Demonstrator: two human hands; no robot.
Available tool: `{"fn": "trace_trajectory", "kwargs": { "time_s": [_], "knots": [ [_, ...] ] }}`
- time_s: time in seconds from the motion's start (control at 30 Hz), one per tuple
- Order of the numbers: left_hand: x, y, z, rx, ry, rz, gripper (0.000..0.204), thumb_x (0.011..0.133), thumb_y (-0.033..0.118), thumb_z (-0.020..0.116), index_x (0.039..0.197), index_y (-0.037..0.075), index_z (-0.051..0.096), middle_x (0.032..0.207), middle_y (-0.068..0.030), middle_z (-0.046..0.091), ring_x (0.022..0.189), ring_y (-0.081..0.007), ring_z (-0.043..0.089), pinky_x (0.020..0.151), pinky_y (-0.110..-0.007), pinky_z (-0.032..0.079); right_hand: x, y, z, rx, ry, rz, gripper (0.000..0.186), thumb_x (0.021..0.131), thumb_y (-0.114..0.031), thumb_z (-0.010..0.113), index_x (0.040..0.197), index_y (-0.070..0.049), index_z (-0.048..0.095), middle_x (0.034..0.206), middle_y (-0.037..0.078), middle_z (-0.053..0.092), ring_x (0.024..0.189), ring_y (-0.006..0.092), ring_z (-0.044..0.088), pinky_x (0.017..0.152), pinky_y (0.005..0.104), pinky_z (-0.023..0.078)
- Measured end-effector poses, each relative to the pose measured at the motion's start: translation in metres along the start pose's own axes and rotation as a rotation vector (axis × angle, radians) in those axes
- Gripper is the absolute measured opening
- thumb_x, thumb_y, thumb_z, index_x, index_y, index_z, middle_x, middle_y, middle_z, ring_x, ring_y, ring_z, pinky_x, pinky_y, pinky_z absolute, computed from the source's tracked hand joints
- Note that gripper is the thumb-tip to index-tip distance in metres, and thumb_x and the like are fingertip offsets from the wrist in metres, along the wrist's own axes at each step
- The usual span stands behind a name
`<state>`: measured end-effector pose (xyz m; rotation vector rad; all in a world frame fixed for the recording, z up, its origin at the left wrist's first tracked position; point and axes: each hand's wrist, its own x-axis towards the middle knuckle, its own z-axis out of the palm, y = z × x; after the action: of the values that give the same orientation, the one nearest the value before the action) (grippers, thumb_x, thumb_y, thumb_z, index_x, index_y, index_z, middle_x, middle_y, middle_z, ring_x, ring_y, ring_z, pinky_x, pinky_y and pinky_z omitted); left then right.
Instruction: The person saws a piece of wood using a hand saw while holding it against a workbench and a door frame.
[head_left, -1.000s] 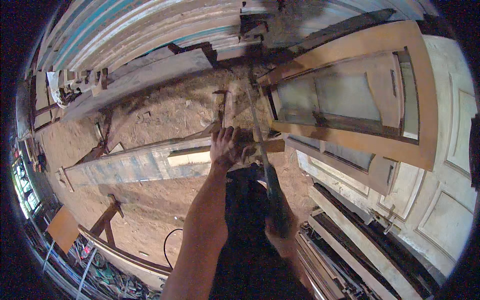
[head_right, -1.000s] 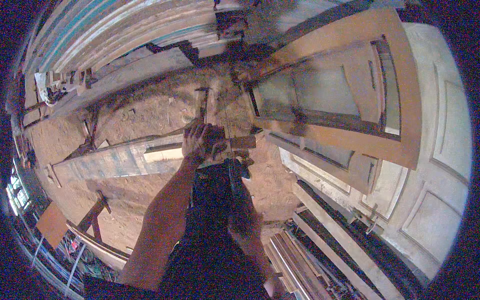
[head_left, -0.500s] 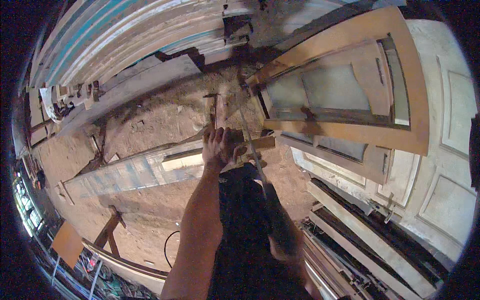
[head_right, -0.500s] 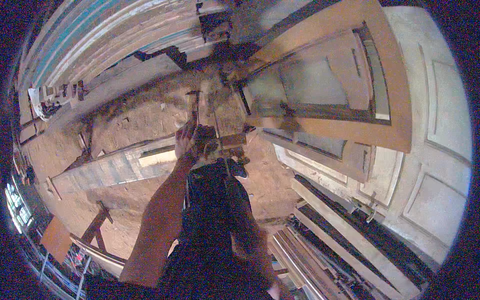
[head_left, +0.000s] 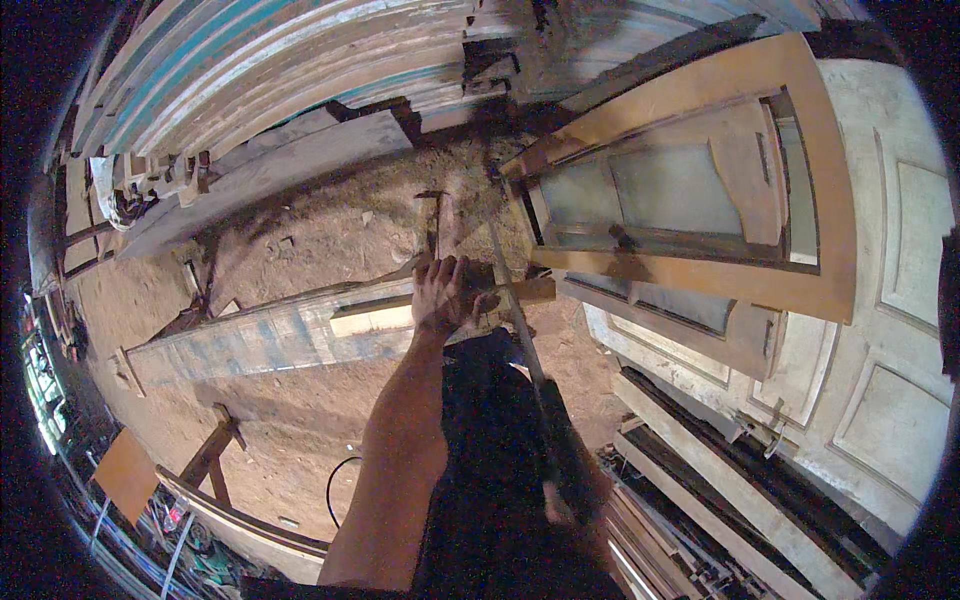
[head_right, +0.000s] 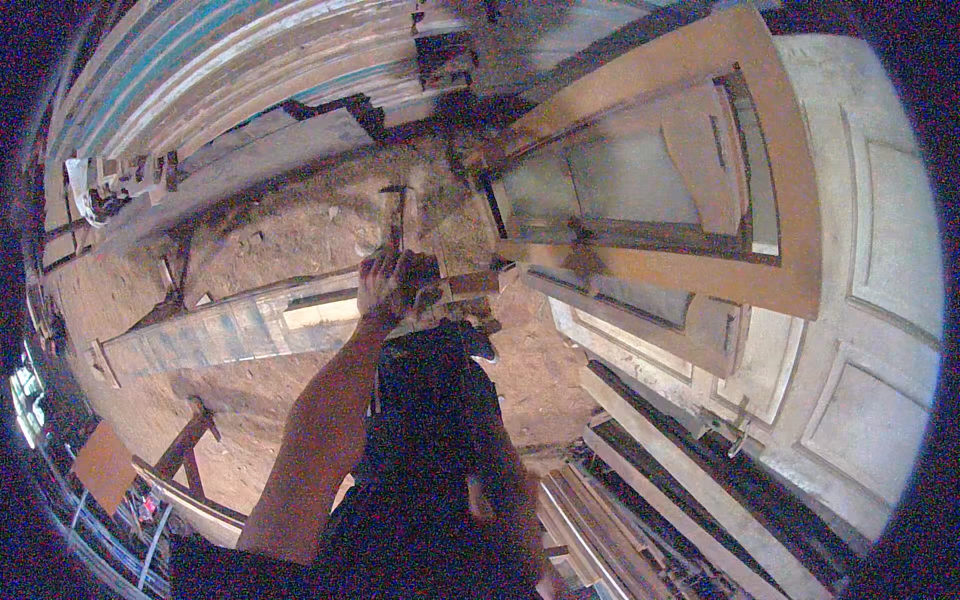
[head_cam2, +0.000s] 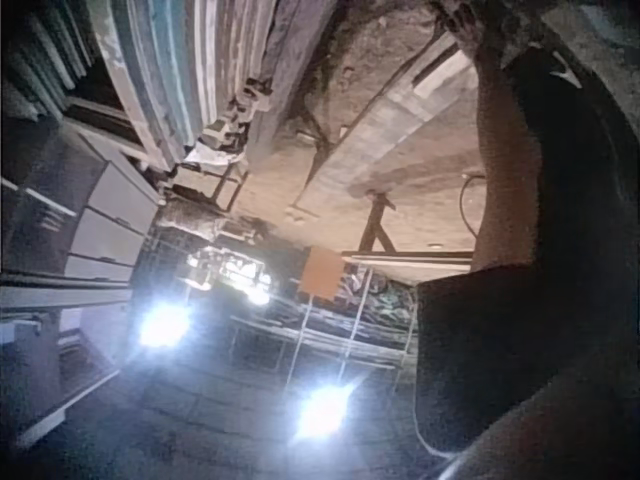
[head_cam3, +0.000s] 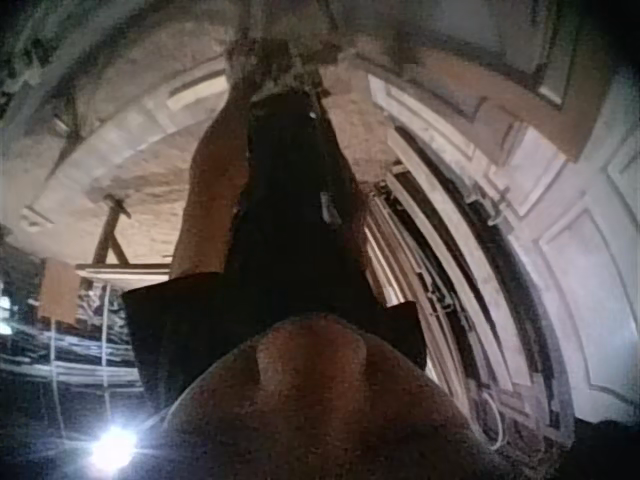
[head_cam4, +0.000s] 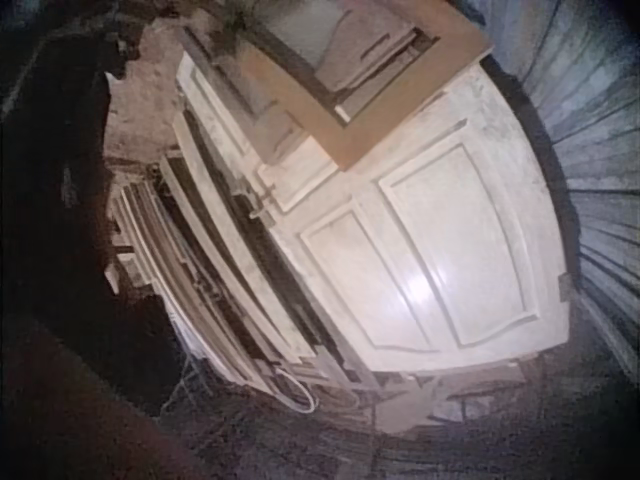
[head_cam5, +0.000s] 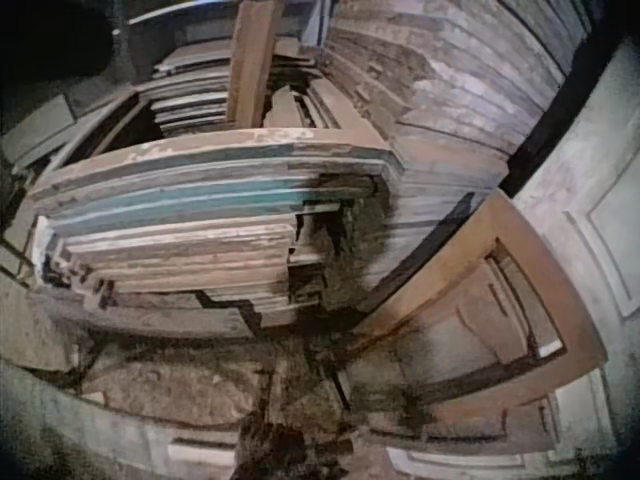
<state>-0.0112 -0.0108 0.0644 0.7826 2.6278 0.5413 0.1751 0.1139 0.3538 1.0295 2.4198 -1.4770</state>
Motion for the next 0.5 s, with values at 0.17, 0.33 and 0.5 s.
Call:
{"fn": "trace_trajectory", "kwargs": {
  "time_s": [0.17, 0.33, 0.5],
  "knots": [
    [-0.002, -0.012, 0.018, 0.123, 0.143, 0.111, 0.081, 0.075, 0.057, 0.073, 0.136, 0.008, 0.055, 0.121, -0.0119, 0.059, 0.117, -0.0314, 0.055, 0.104, -0.053, 0.036, 0.071, 0.008, 0.026, 0.061, -0.140, 0.238, 0.054, 0.086, -0.004, 0.068, 0.138, -0.001, 0.058, 0.119, 0.017, 0.072, 0.107, 0.0186, 0.069, 0.094, 0.0335, 0.052],
    [-0.010, -0.012, 0.020, 0.059, 0.052, 0.031, 0.081, 0.078, 0.057, 0.071, 0.141, 0.008, 0.052, 0.129, -0.0122, 0.056, 0.122, -0.0322, 0.053, 0.108, -0.055, 0.033, -0.008, -0.017, -0.020, -0.055, -0.078, 0.168, 0.053, 0.086, -0.005, 0.069, 0.138, -0.001, 0.058, 0.119, 0.018, 0.072, 0.106, 0.0188, 0.070, 0.092, 0.0331, 0.053],
    [-0.009, -0.005, 0.008, 0.068, 0.001, -0.010, 0.083, 0.078, 0.057, 0.072, 0.143, 0.010, 0.051, 0.132, -0.0130, 0.055, 0.127, -0.0328, 0.050, 0.112, -0.055, 0.031, -0.001, 0.005, -0.003, -0.028, -0.017, 0.027, 0.053, 0.086, -0.004, 0.069, 0.137, 0.000, 0.058, 0.118, 0.017, 0.072, 0.104, 0.0186, 0.069, 0.090, 0.0323, 0.053]
  ]
}}
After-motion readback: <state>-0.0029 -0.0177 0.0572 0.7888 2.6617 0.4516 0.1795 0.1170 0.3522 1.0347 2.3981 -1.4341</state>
